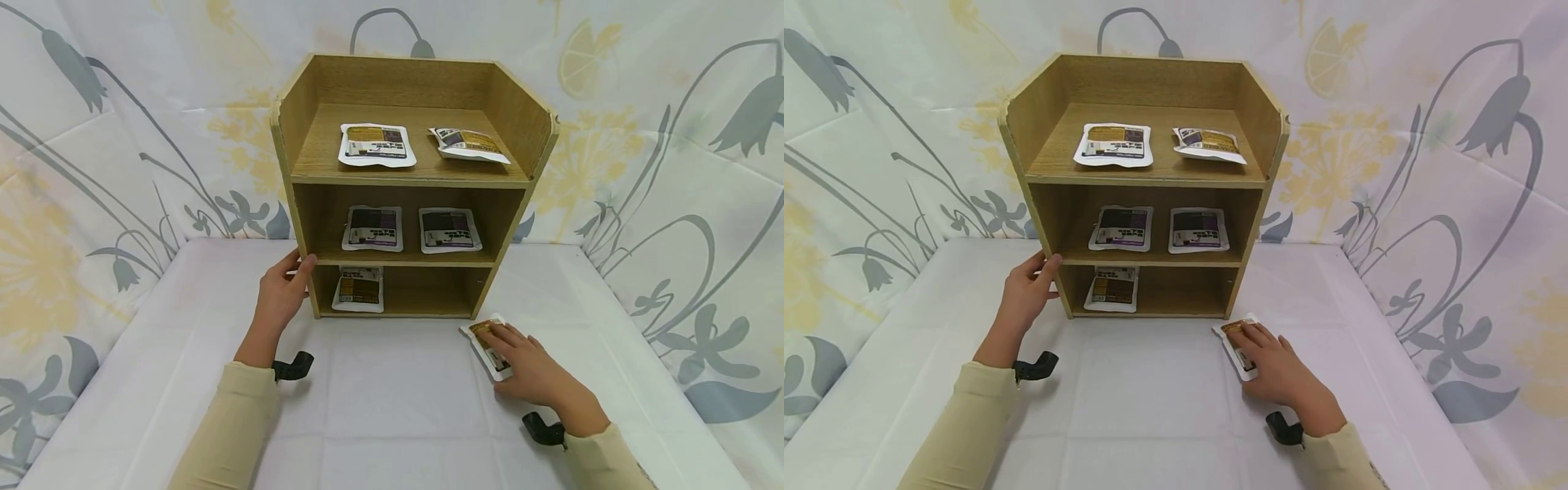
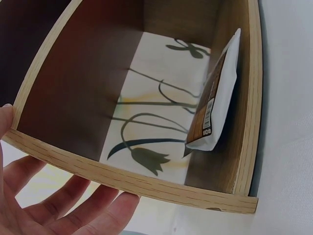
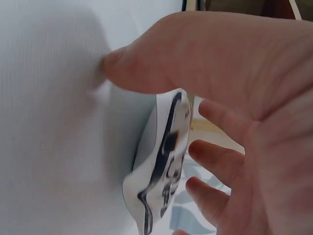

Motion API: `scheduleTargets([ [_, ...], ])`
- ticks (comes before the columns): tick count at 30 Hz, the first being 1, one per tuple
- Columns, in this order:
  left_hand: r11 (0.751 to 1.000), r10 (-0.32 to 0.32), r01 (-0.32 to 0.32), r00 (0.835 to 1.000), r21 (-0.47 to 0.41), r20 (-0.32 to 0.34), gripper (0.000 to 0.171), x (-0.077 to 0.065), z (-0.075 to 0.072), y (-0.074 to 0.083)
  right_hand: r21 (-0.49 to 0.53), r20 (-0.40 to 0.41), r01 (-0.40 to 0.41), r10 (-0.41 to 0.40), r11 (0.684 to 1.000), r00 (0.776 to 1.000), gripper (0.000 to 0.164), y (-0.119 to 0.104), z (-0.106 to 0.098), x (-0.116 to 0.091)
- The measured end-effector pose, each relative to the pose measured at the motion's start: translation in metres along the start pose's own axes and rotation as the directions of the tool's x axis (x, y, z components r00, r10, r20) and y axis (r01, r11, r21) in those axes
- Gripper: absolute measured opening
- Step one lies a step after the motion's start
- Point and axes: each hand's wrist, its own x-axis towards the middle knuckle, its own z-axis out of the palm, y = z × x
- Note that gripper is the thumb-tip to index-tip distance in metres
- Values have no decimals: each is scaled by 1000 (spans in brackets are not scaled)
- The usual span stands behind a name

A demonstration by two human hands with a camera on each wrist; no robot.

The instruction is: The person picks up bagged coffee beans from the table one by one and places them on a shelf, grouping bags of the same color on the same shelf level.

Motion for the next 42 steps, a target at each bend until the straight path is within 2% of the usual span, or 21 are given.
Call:
scheduleTargets([
  [8, 1000, -1, 1, 1000, 5, -3, 79, 0, 0, -1, 19, 14, 5, -5, 1000, 1000, 91, 6, -2, 1],
  [17, 1000, 5, -5, 1000, -1, 2, 78, 0, 1, 1, 5, 2, 29, -29, 1000, 1000, 82, 6, 1, 0],
  [25, 1000, -2, 2, 1000, -10, 2, 79, 0, 1, 0, -54, -90, 139, -144, 989, 986, 64, 6, 2, -1],
  [42, 1000, -8, 8, 1000, 3, -1, 79, 2, 1, -2, -99, -221, 195, -213, 976, 952, 50, 0, -1, 1],
])
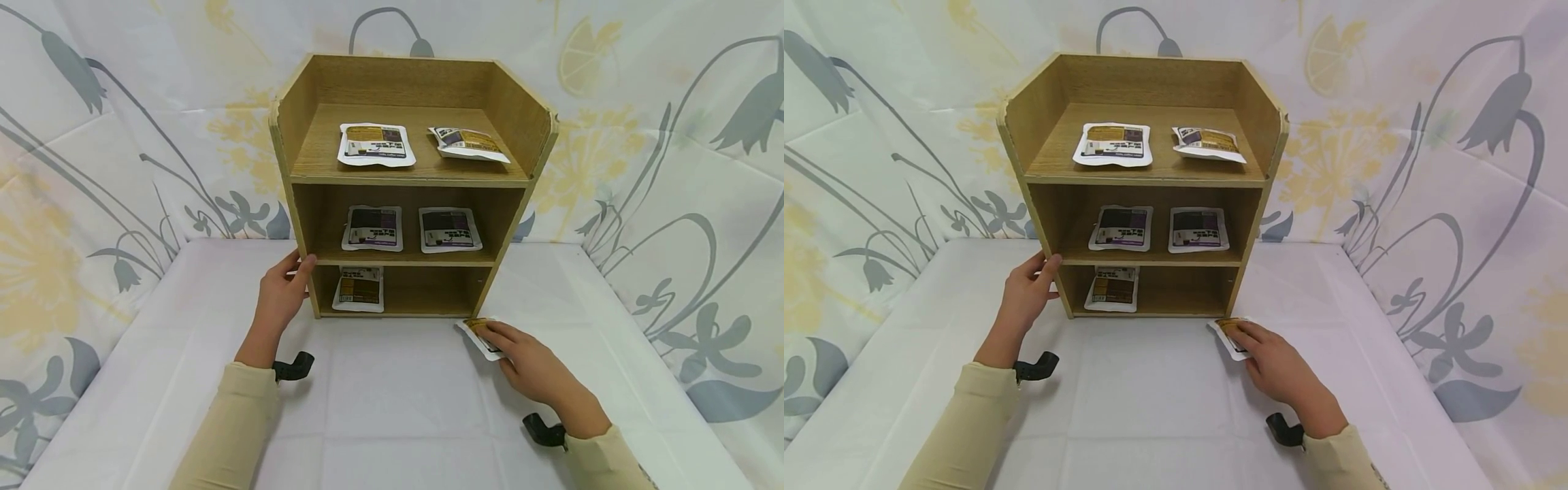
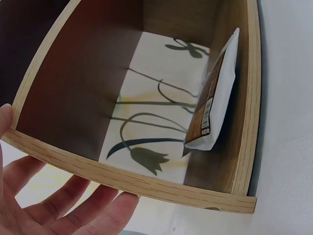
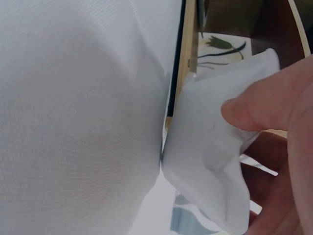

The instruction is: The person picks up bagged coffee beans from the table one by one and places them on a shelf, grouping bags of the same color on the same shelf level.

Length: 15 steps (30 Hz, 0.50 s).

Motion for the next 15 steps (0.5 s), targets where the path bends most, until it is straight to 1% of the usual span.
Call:
scheduleTargets([
  [7, 1000, 0, 0, 1000, 0, 0, 79, 0, 0, 0, 2, -55, 27, -27, 1000, 998, 50, -3, -2, 2],
  [11, 1000, -4, 4, 1000, 0, 0, 79, 0, 0, 0, 4, -68, 23, -22, 1000, 997, 49, -6, -3, 3],
  [15, 1000, -4, 4, 1000, 3, -1, 79, 0, 0, 0, 3, -116, 43, -43, 999, 992, 50, -8, -4, 6],
])
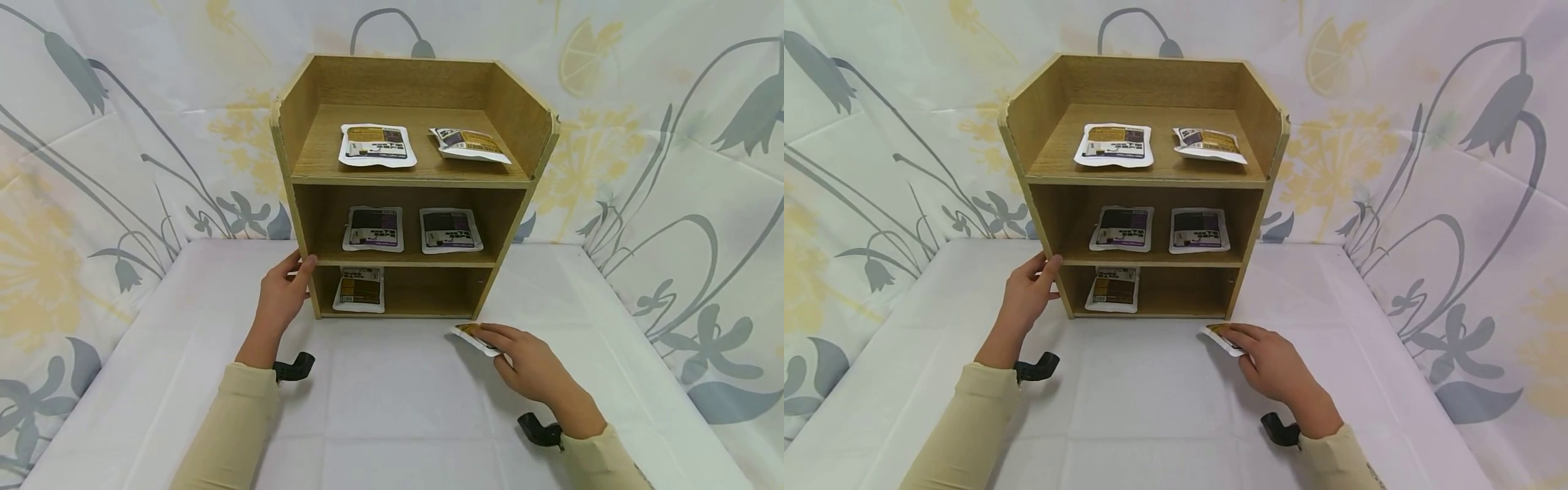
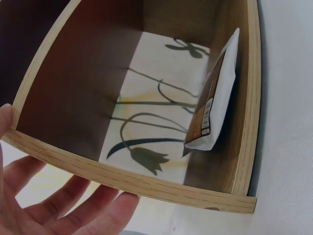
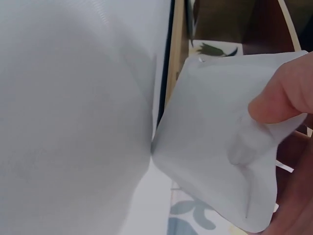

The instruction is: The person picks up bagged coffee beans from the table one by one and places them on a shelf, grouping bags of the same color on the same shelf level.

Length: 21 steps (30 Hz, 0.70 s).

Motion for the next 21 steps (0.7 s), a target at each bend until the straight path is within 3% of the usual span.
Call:
scheduleTargets([
  [6, 1000, 22, -22, 1000, 5, -8, 77, -2, 0, 0, -8, -61, 25, -26, 1000, 998, 46, -3, 1, 4],
  [21, 999, 34, -34, 999, 4, -10, 77, -2, 0, 1, 13, -67, 73, -72, 997, 995, 43, -17, 3, 19],
])
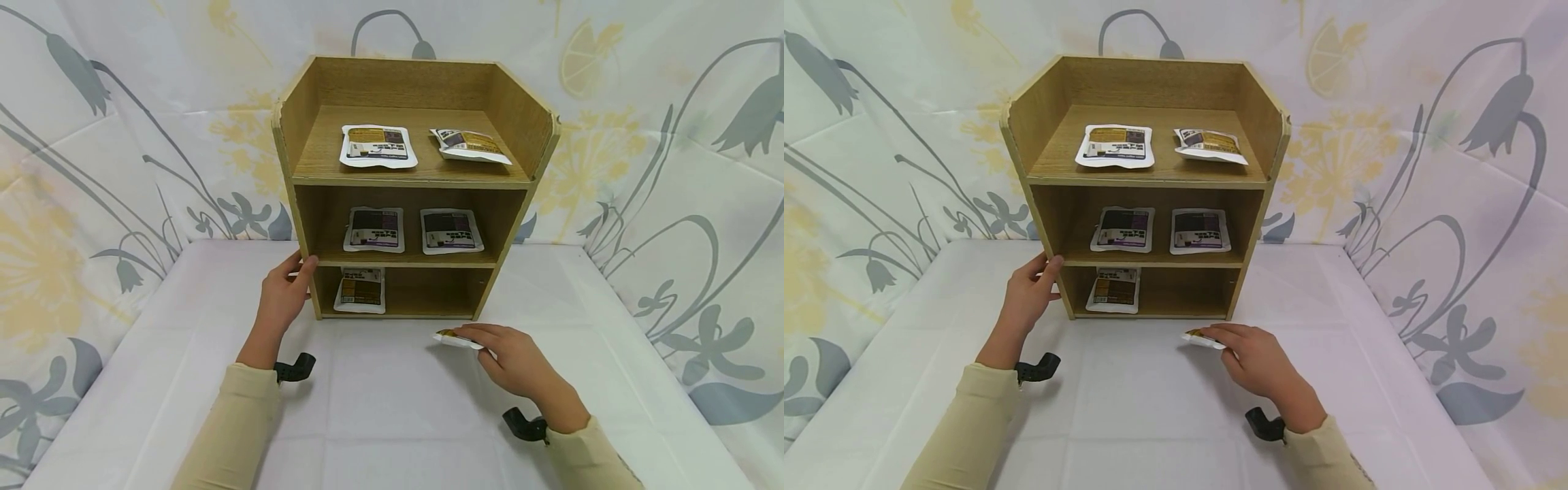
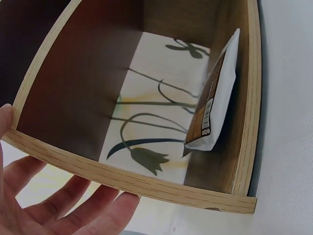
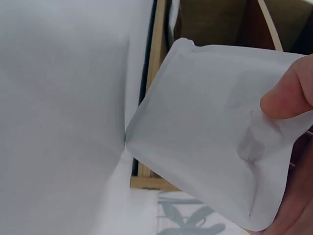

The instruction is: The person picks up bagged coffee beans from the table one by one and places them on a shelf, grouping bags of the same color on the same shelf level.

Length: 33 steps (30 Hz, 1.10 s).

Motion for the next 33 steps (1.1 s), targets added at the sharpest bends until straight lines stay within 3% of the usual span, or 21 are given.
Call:
scheduleTargets([
  [26, 1000, -10, 10, 1000, 0, 1, 78, 1, 0, -1, 149, -7, 117, -117, 982, 993, 45, -22, 12, 37],
  [33, 1000, -12, 12, 1000, -8, 2, 77, 1, 0, -1, 161, -16, 99, -98, 982, 995, 43, -23, 15, 45],
])
